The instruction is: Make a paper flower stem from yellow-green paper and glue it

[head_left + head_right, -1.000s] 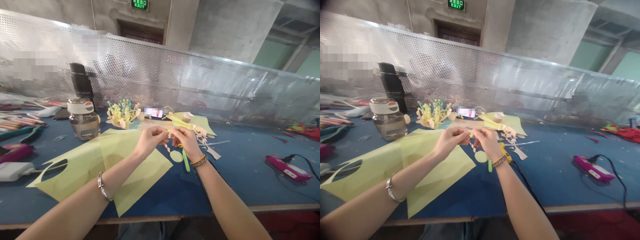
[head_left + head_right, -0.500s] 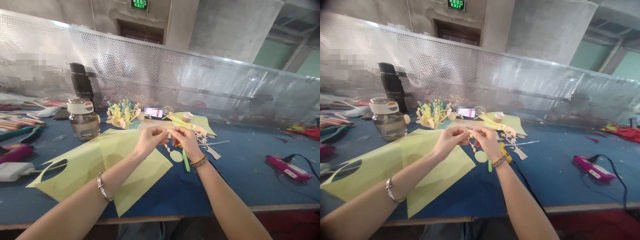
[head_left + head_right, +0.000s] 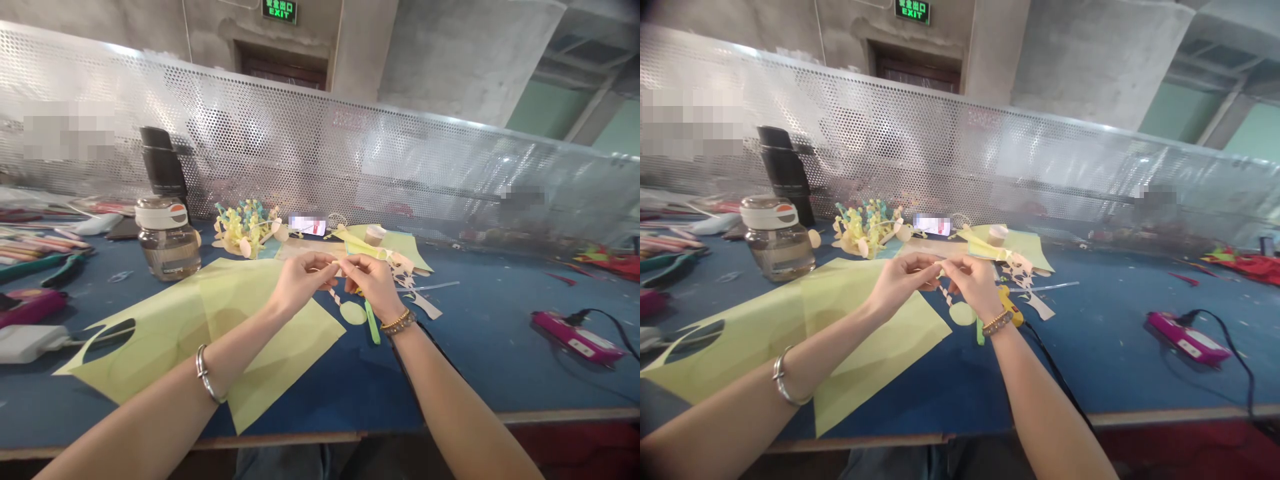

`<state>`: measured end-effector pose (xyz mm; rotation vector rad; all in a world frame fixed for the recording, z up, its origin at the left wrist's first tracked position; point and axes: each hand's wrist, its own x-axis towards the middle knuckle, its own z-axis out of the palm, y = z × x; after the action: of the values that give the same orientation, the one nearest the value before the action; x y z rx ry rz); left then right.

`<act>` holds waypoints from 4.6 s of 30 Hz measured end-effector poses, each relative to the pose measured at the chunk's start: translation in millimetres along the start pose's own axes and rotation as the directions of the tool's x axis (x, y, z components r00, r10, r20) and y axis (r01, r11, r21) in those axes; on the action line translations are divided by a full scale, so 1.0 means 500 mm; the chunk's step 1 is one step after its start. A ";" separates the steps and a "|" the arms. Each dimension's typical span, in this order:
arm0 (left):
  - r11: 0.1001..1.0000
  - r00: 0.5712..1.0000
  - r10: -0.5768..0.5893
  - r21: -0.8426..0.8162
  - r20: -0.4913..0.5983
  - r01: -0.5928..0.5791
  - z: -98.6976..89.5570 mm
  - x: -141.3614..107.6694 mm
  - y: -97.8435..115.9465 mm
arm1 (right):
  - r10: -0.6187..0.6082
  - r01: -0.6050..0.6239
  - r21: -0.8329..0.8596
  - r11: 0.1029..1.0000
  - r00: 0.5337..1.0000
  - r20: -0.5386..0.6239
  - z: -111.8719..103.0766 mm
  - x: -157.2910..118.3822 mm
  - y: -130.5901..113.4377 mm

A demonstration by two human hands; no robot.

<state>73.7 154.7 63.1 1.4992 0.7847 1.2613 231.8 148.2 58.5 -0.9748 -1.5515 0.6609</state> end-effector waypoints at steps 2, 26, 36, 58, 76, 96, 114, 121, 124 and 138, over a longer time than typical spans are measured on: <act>1.000 1.000 -0.001 0.027 -0.007 0.001 0.000 -0.001 0.001 | -0.005 0.005 -0.005 1.000 1.000 0.004 0.001 0.000 0.000; 0.999 0.999 -0.039 0.015 -0.017 0.040 0.001 0.000 0.004 | 0.021 -0.022 0.054 0.998 1.000 0.012 0.001 0.000 0.002; 0.986 0.995 -0.105 -0.128 0.005 0.104 0.001 0.006 -0.004 | 0.050 -0.050 0.017 0.999 0.999 0.015 0.000 0.001 0.005; 0.998 0.998 -0.052 -0.045 -0.040 0.050 0.001 0.002 0.001 | 0.047 -0.047 0.017 0.999 0.999 0.023 0.001 0.001 0.006; 0.999 0.999 -0.012 0.036 -0.045 0.014 -0.001 0.002 0.003 | 0.067 -0.064 0.080 0.995 0.997 -0.029 0.000 0.002 0.003; 0.997 0.999 0.020 0.076 0.026 -0.021 0.000 0.002 -0.004 | 0.074 -0.073 0.125 0.989 0.997 -0.003 0.001 0.003 0.006; 0.999 1.000 0.024 0.047 -0.016 -0.023 0.000 0.003 -0.006 | 0.057 -0.058 0.065 0.996 0.998 0.011 0.002 0.002 0.002; 0.998 0.996 -0.057 -0.045 -0.075 0.054 0.002 0.002 0.003 | 0.167 -0.168 0.201 0.965 0.986 0.024 -0.001 0.002 0.003; 0.997 0.996 -0.055 -0.062 -0.076 0.051 0.002 0.001 0.005 | 0.172 -0.183 0.235 0.955 0.983 0.068 -0.002 0.002 0.003; 1.000 0.999 -0.009 0.008 -0.043 0.009 0.000 0.002 0.002 | 0.130 -0.146 0.238 0.960 0.988 0.081 -0.002 0.004 0.001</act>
<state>73.7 155.0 64.4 1.4781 0.8248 1.2883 232.8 150.2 59.5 -0.8879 -1.4264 0.9661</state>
